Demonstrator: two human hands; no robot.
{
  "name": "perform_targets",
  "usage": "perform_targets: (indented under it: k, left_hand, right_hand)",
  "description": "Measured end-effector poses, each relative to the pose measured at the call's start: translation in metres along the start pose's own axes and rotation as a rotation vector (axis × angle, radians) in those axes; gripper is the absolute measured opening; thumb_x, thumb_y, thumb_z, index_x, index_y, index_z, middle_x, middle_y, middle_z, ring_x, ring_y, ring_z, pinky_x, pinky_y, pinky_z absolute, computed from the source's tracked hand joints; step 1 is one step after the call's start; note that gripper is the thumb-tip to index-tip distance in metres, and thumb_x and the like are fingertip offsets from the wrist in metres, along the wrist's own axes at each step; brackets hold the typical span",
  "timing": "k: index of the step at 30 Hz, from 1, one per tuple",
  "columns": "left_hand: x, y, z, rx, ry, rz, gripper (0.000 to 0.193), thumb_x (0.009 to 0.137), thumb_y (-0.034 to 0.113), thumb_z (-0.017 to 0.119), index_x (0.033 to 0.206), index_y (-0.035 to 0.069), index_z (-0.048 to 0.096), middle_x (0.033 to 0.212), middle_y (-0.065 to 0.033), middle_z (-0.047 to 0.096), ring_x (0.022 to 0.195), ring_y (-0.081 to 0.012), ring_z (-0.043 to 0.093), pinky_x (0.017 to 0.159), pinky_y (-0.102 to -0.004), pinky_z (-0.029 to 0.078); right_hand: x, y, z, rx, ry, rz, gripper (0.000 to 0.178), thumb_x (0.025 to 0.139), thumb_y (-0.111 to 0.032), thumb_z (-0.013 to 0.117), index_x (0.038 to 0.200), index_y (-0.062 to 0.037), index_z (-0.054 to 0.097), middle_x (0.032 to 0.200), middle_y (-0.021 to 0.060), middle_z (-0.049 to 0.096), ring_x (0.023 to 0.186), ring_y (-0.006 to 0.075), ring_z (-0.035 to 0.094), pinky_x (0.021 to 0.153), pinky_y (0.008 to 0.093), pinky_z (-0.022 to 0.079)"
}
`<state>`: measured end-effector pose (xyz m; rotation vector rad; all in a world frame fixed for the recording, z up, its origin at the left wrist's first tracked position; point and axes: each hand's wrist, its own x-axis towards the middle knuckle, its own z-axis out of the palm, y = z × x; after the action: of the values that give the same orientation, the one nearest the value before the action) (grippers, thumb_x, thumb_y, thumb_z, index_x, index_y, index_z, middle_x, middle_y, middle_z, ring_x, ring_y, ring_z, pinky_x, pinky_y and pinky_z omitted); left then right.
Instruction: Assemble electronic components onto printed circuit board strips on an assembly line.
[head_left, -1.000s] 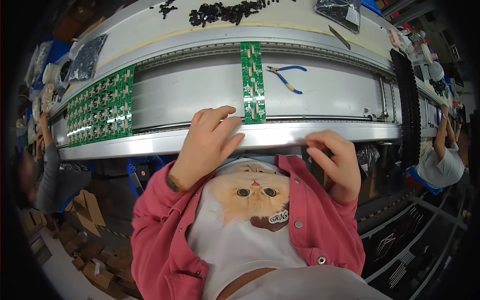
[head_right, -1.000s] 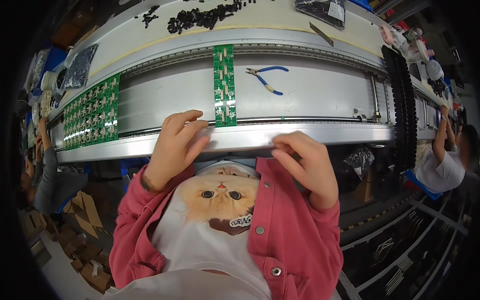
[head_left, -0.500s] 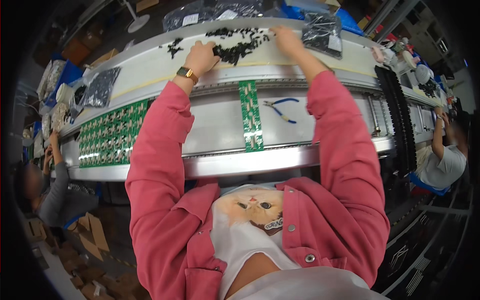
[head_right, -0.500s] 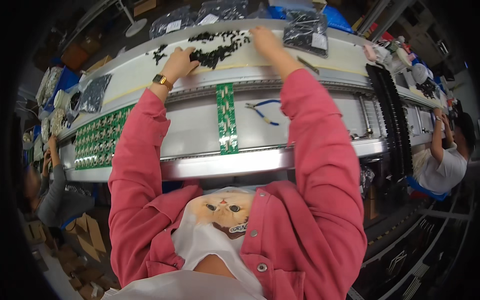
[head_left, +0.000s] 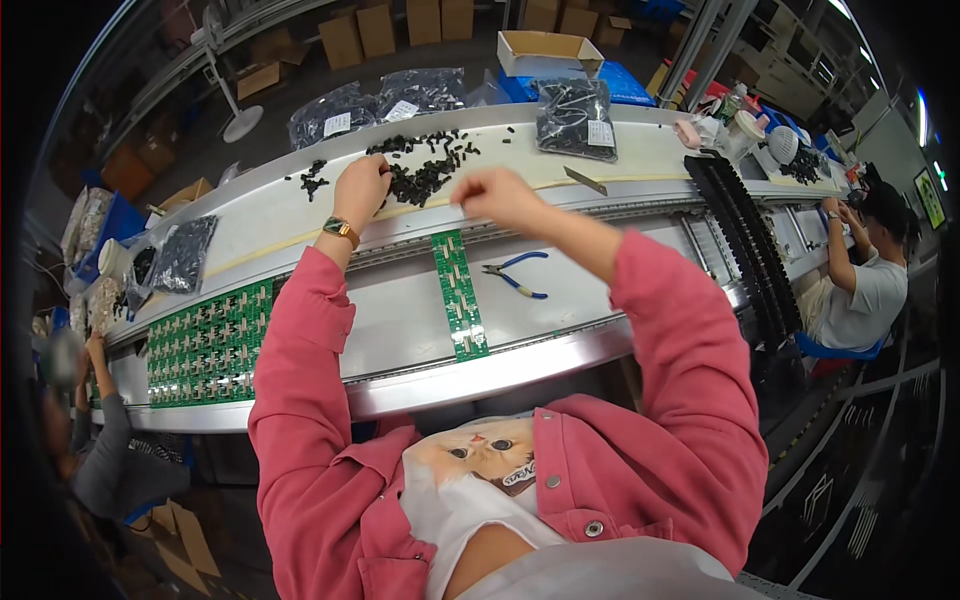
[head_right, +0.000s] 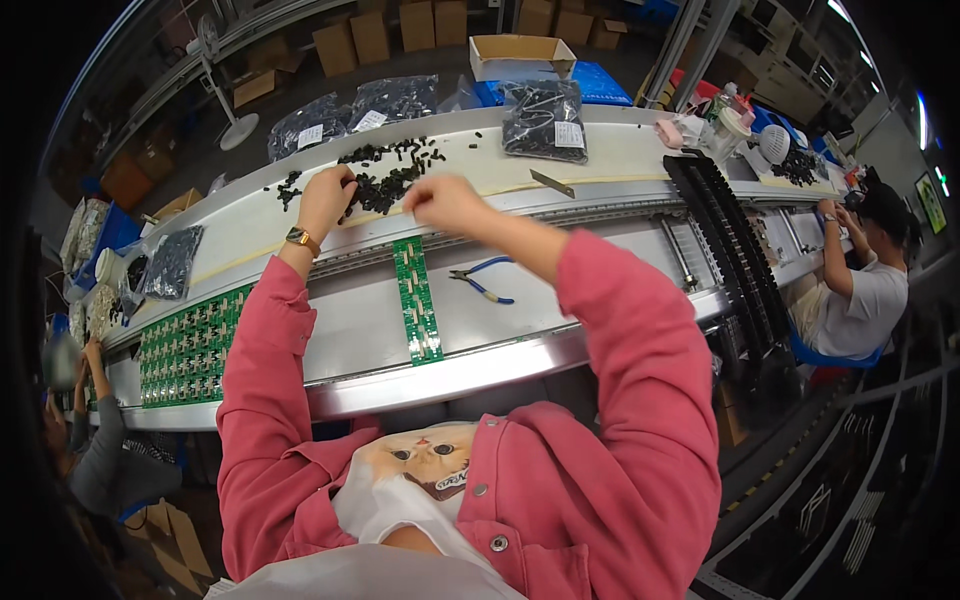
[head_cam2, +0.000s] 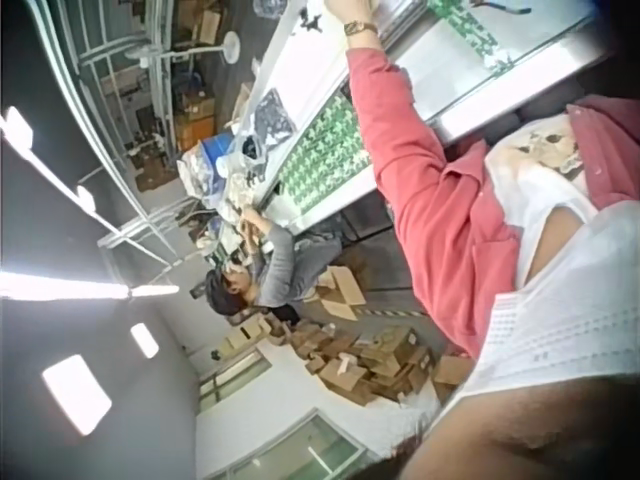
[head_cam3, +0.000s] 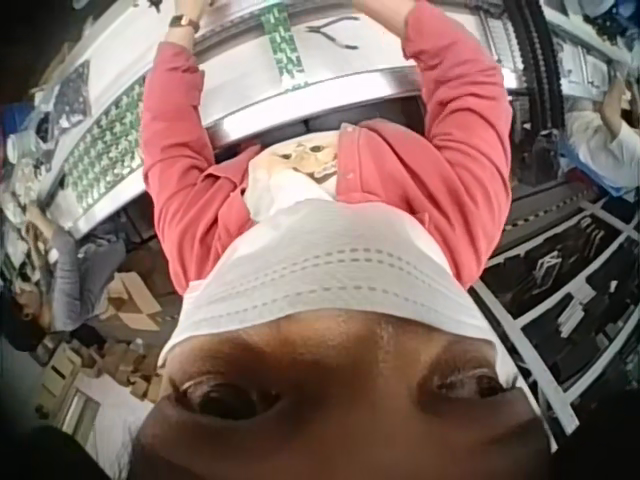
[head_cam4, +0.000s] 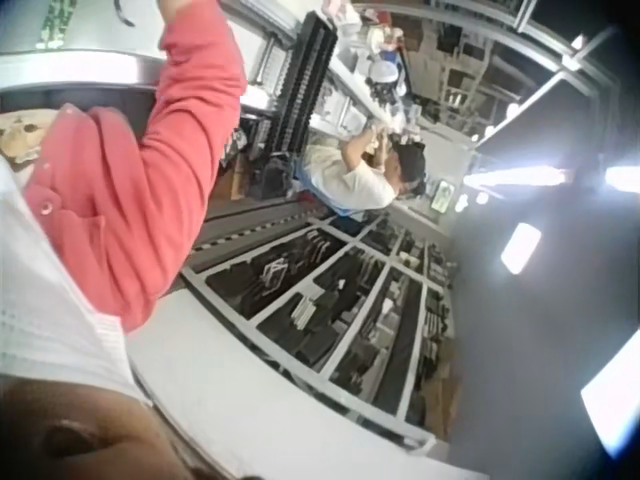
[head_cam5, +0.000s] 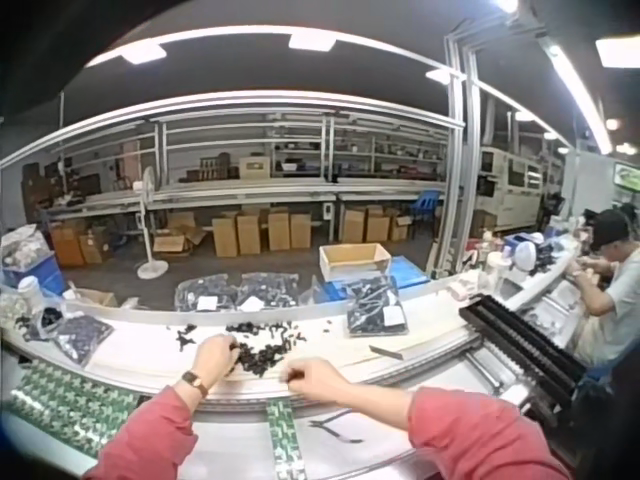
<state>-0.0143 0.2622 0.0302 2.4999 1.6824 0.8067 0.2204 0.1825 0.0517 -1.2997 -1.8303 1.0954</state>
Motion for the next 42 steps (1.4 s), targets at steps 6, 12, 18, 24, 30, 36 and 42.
perform_targets:
  k: [6, 12, 18, 24, 30, 36, 42]
  left_hand:
    - [-0.031, 0.056, -0.052, -0.139, -0.058, 0.037, 0.011, 0.078, 0.011, 0.062, 0.086, 0.004, 0.065, 0.086, -0.0095, 0.066, 0.072, -0.0285, 0.06, 0.066, -0.0345, 0.047]
    - [-0.129, 0.111, -0.112, -0.331, -0.077, 0.203, 0.014, 0.075, 0.0, 0.065, 0.089, 0.004, 0.066, 0.084, -0.0056, 0.064, 0.069, -0.0212, 0.057, 0.063, -0.0293, 0.045]
    - [-0.183, 0.118, -0.088, -0.542, -0.139, -0.041, 0.018, 0.074, -0.006, 0.065, 0.09, 0.002, 0.067, 0.087, -0.0034, 0.063, 0.069, -0.0153, 0.055, 0.064, -0.024, 0.045]
    - [-0.208, 0.112, -0.051, -0.682, -0.13, -0.154, 0.018, 0.076, -0.006, 0.063, 0.092, 0.0, 0.067, 0.088, -0.0034, 0.063, 0.072, -0.0134, 0.056, 0.068, -0.0219, 0.046]
    - [-0.21, 0.117, -0.046, -0.685, -0.102, -0.18, 0.02, 0.077, -0.005, 0.063, 0.095, 0.001, 0.067, 0.089, -0.0041, 0.063, 0.073, -0.0131, 0.058, 0.067, -0.0216, 0.046]
    - [-0.212, 0.117, -0.041, -0.731, -0.126, -0.236, 0.02, 0.077, -0.004, 0.063, 0.096, 0.002, 0.067, 0.089, -0.0047, 0.063, 0.074, -0.0128, 0.058, 0.065, -0.0207, 0.046]
    - [-0.213, 0.115, -0.04, -0.651, -0.135, -0.206, 0.02, 0.078, -0.003, 0.062, 0.096, 0.003, 0.067, 0.089, -0.0048, 0.063, 0.074, -0.0127, 0.058, 0.062, -0.0201, 0.045]
  right_hand:
    - [-0.127, -0.022, 0.023, 0.055, -0.147, -0.223, 0.019, 0.078, 0.005, 0.058, 0.088, -0.0055, 0.069, 0.092, 0.0024, 0.064, 0.073, 0.0113, 0.055, 0.064, 0.0232, 0.044]
    - [-0.152, 0.006, 0.045, 0.192, 0.085, -0.147, 0.021, 0.08, 0.009, 0.055, 0.093, -0.0019, 0.068, 0.094, 0.0057, 0.061, 0.074, 0.0131, 0.056, 0.067, 0.0224, 0.044]
    - [-0.141, 0.005, 0.044, 0.177, 0.244, -0.073, 0.023, 0.077, 0.013, 0.053, 0.094, 0.0036, 0.065, 0.097, 0.0096, 0.06, 0.077, 0.0151, 0.058, 0.07, 0.0231, 0.047]
    - [-0.141, 0.006, 0.074, -0.042, 0.174, -0.061, 0.019, 0.074, 0.008, 0.058, 0.087, -0.0027, 0.066, 0.086, 0.0048, 0.063, 0.068, 0.0147, 0.057, 0.061, 0.0238, 0.045]
    - [-0.149, 0.01, 0.078, -0.186, 0.145, -0.137, 0.016, 0.073, 0.006, 0.059, 0.085, -0.0039, 0.065, 0.086, 0.004, 0.063, 0.068, 0.0163, 0.057, 0.06, 0.0247, 0.045]
    - [-0.148, 0.013, 0.077, -0.223, 0.113, -0.135, 0.017, 0.073, 0.009, 0.059, 0.086, 0.0002, 0.065, 0.086, 0.0051, 0.064, 0.072, 0.0157, 0.057, 0.068, 0.023, 0.047]
    - [-0.147, 0.011, 0.077, -0.209, 0.102, -0.135, 0.016, 0.072, 0.009, 0.059, 0.085, 0.0006, 0.065, 0.086, 0.0057, 0.064, 0.073, 0.0164, 0.057, 0.069, 0.0237, 0.047]
